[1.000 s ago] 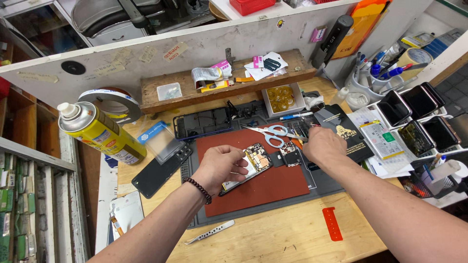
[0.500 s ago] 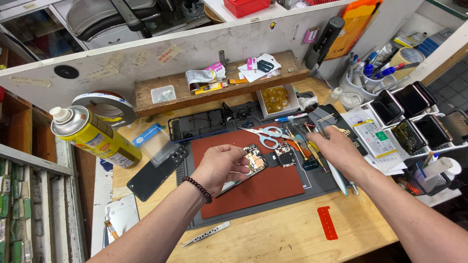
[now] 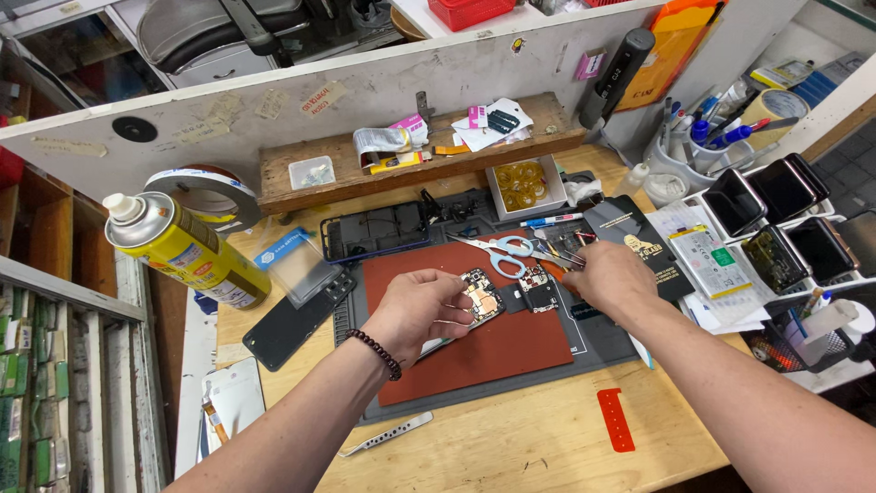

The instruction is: The person works on a disassembled smartphone on a workbench. They cut and apply small pieces of adhesive tape to internal components, then place the phone's frame over the assembly and press it into place.

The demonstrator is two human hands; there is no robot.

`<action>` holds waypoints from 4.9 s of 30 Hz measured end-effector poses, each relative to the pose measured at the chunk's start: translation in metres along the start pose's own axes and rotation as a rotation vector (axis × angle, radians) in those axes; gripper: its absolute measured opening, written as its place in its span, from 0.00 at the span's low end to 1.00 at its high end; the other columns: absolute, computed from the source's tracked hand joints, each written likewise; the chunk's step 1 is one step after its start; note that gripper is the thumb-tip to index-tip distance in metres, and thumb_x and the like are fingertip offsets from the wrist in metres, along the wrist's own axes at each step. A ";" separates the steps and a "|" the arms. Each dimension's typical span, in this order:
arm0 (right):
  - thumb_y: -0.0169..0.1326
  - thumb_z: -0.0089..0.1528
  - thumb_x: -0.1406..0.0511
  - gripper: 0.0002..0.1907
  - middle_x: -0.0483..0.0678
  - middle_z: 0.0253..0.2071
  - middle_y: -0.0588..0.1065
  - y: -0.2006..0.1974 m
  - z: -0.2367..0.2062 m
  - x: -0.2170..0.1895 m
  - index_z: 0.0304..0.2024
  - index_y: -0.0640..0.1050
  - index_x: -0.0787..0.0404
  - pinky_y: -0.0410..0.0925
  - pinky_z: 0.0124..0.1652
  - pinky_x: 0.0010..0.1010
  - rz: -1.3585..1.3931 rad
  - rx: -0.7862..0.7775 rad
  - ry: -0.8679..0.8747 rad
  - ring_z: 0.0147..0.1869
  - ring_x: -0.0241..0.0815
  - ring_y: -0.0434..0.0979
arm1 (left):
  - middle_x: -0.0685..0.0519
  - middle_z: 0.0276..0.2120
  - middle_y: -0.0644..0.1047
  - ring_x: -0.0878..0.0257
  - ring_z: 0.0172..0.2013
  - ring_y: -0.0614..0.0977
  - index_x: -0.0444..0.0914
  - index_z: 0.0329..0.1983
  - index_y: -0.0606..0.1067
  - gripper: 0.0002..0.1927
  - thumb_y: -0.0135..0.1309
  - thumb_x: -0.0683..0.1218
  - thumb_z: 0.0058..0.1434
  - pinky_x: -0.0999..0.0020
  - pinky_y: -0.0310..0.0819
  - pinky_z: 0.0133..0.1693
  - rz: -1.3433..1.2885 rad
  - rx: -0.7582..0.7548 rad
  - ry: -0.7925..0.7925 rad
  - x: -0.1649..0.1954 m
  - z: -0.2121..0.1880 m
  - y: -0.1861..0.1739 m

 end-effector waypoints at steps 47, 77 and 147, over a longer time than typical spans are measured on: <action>0.44 0.68 0.63 0.19 0.42 0.31 0.77 -0.038 -0.076 -0.051 0.58 0.77 0.58 0.68 0.25 0.24 1.058 -0.092 -0.350 0.25 0.31 0.73 | 0.47 0.34 0.82 0.59 0.35 0.84 0.30 0.42 0.77 0.08 0.56 0.41 0.65 0.64 0.83 0.41 -0.423 -0.248 0.158 0.008 0.016 0.035; 0.55 0.64 0.64 0.15 0.39 0.27 0.79 -0.055 -0.095 -0.046 0.51 0.83 0.58 0.65 0.21 0.22 1.043 -0.038 -0.330 0.24 0.26 0.71 | 0.49 0.41 0.78 0.61 0.40 0.81 0.36 0.48 0.72 0.07 0.51 0.42 0.68 0.67 0.81 0.45 -0.731 -0.376 0.031 0.005 0.016 0.035; 0.56 0.61 0.66 0.12 0.48 0.43 0.84 -0.050 -0.111 -0.069 0.46 0.84 0.57 0.75 0.38 0.30 0.619 0.338 -0.602 0.38 0.41 0.85 | 0.44 0.47 0.77 0.59 0.43 0.81 0.31 0.55 0.72 0.14 0.51 0.37 0.67 0.73 0.82 0.47 -0.828 -0.383 -0.022 0.000 0.023 0.018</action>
Point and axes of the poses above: each hand's wrist, its own z-axis towards the middle knuckle, its own y-axis out of the palm, x = y × z, the point moved 1 cm from there along z, towards the middle knuckle
